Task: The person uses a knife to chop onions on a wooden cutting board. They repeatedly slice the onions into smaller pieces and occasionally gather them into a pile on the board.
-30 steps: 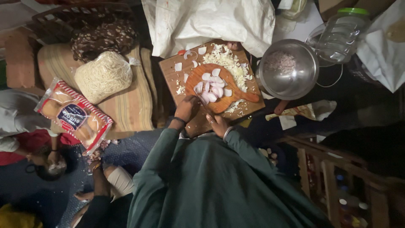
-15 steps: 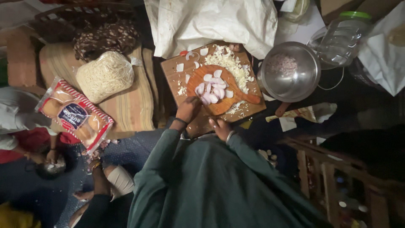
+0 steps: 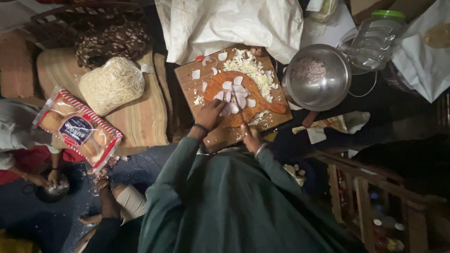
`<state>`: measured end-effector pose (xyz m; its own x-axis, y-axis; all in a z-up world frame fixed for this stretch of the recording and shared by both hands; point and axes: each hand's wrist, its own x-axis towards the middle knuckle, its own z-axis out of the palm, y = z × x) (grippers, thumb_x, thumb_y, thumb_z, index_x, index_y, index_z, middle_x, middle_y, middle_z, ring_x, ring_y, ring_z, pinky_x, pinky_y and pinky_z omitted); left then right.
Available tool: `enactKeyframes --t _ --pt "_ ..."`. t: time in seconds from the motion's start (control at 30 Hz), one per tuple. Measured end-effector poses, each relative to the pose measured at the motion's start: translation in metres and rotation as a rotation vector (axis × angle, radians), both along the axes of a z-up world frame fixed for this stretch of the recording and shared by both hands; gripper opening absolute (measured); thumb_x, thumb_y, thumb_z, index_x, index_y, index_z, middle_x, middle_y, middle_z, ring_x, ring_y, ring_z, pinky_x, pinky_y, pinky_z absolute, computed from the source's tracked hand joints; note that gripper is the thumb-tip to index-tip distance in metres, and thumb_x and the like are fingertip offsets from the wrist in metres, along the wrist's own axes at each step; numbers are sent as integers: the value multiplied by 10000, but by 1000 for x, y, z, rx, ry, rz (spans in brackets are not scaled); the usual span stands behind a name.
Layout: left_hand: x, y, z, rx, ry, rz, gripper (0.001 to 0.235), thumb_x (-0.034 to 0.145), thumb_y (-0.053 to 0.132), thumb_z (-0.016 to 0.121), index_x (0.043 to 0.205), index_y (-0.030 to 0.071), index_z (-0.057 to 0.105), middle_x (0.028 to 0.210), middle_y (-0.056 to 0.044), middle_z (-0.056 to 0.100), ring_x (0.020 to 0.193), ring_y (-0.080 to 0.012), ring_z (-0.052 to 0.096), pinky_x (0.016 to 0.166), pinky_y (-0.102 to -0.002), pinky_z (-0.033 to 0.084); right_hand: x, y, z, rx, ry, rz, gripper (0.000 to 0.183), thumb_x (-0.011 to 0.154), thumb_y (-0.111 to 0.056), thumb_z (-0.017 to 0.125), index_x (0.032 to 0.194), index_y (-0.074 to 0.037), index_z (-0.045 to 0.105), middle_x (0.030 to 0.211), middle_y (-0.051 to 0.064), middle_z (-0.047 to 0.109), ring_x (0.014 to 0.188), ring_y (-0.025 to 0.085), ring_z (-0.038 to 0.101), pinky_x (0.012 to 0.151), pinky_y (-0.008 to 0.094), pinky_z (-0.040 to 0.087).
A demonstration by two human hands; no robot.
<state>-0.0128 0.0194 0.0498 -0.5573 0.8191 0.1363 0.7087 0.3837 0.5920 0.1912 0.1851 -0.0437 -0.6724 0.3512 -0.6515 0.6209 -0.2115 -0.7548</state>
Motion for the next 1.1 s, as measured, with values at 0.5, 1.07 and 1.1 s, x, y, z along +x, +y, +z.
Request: enactKeyframes --t 0.5,1.07,1.1 --pt "13 36 -62 152 -186 294 485 782 156 748 1240 58 622 1183 -230 634 1058 -467 640 895 -509 553 -20 59 -19 606 43 37 591 1095 -535 534 899 1 687 702 162 625 654 257 596 698 442 485" --pt "0 35 -5 -90 2 156 1142 619 593 876 1508 70 385 1570 -226 327 1470 -454 263 1212 -600 175 -5 45 -6 671 345 60 397 1042 -372 576 910 -13 682 762 189 672 711 333 637 685 426 498" --pt "0 34 -12 -88 -9 156 1155 607 606 867 1514 74 390 1573 -213 341 1479 -444 266 1227 -586 175 -3 46 -6 739 378 80 374 1039 -353 571 928 -14 684 777 187 673 705 319 649 686 422 495"
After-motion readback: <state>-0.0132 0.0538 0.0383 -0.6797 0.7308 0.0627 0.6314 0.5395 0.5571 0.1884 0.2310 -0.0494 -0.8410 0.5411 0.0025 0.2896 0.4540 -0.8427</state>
